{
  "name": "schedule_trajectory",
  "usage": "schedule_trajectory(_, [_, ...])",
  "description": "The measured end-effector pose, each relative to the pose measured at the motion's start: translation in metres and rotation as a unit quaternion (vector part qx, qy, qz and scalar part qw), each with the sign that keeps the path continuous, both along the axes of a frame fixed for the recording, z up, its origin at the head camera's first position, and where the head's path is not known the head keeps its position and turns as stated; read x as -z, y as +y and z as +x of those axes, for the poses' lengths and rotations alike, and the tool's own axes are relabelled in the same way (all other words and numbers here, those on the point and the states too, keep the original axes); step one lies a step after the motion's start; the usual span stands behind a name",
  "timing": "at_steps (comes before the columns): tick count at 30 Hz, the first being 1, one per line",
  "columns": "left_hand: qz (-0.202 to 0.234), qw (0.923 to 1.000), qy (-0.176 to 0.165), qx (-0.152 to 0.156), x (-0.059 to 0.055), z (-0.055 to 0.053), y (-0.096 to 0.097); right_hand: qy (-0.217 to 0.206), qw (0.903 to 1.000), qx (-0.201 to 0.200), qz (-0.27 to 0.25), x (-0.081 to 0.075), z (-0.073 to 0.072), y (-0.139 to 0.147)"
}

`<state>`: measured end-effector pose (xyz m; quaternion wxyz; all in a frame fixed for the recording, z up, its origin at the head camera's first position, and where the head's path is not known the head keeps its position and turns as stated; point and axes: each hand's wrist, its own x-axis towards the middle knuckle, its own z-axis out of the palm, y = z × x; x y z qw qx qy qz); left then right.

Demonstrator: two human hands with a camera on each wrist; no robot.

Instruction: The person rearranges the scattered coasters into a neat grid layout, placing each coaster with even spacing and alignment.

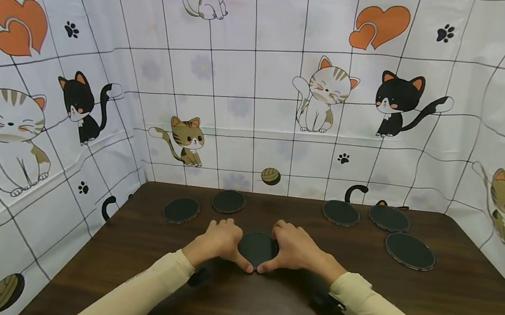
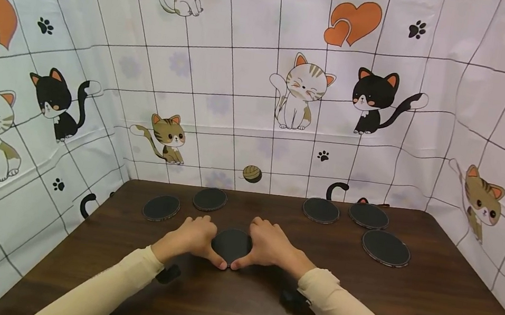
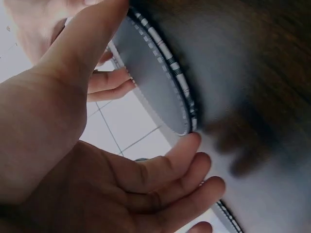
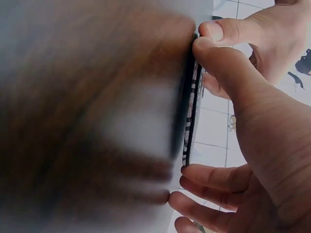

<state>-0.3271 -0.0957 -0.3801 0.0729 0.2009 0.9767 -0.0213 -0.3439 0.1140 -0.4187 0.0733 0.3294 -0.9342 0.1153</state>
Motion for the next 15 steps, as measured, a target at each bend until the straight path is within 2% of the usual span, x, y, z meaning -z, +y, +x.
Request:
schedule_trajectory(7, [-0.039, 0.9991, -0.007, -0.016, -0.003, 0.009, 0.002, 0.003, 0.9999, -0.011, 0.005, 0.002, 0.009, -0.006])
schedule_trajectory(15, [-0.059, 0.9978, -0.014, -0.028, -0.005, 0.01, 0.004, 0.006, 0.9998, -0.015, 0.015, 0.0, 0.012, -0.007])
